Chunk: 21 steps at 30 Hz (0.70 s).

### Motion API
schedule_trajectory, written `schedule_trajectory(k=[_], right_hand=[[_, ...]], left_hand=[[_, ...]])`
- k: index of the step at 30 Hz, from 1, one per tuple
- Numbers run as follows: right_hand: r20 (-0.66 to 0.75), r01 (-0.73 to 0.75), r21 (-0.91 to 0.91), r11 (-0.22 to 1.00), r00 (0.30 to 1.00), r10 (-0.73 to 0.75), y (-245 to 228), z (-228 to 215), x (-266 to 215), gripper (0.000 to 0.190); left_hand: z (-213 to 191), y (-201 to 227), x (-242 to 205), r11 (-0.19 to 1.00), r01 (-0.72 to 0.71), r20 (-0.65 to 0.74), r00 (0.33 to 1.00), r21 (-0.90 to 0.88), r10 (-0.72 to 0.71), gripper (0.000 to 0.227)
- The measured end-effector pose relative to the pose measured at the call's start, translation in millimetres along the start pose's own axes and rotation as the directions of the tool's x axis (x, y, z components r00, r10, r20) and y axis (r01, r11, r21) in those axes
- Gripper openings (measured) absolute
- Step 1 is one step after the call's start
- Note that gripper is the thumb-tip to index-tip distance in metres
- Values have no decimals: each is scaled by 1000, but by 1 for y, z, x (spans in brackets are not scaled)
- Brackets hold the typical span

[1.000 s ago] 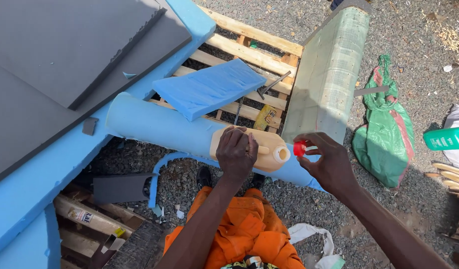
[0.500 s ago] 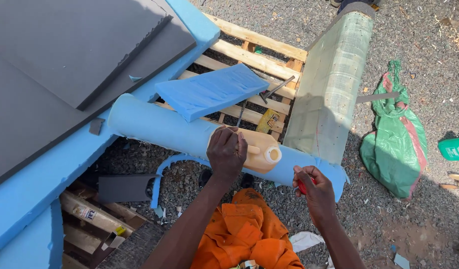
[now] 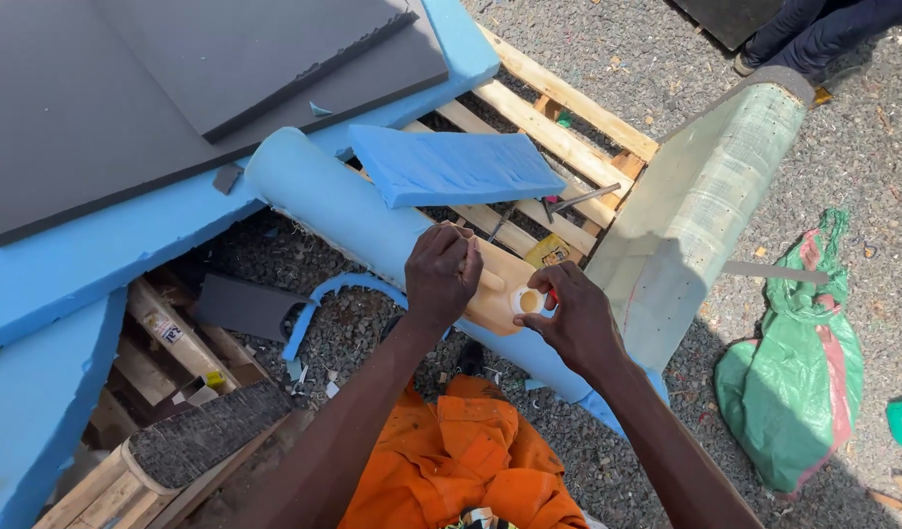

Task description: Applying and spreading adhesive onto foam padding and a wooden frame for upholstery.

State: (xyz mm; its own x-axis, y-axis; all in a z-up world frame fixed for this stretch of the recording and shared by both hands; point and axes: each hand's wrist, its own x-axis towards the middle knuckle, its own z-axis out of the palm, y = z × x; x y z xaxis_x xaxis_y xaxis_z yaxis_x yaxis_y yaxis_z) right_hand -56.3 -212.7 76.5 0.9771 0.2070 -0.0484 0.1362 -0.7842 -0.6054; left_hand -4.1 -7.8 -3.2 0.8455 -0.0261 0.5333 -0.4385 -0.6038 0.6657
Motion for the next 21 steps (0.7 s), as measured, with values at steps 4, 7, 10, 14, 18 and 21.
schedule_trajectory(k=[4, 7, 10, 14, 18, 21], right_hand=[[113, 17, -33, 999, 994, -13, 1, -14, 9, 47], [202, -10, -87, 996, 979, 27, 12, -22, 20, 49], [244, 118, -320, 940, 969, -38, 24, -21, 28, 52], [258, -20, -411, 912, 956, 137, 22, -31, 36, 50], [265, -75, -402, 913, 945, 194, 16, -38, 49, 46], [299, -88, -476, 875, 920, 255, 20, -41, 61, 50]], left_hand=[[20, 6, -2, 989, 35, -103, 994, 144, -21, 30], [14, 32, 4, 952, -80, -123, 985, 295, 120, 32], [15, 36, 3, 906, -215, -18, 971, 364, 238, 19], [36, 29, 7, 897, -258, -66, 952, 358, 300, 31], [55, 23, 16, 936, -183, -55, 976, 300, 208, 52], [66, 20, 20, 943, -174, -108, 971, 285, 212, 51]])
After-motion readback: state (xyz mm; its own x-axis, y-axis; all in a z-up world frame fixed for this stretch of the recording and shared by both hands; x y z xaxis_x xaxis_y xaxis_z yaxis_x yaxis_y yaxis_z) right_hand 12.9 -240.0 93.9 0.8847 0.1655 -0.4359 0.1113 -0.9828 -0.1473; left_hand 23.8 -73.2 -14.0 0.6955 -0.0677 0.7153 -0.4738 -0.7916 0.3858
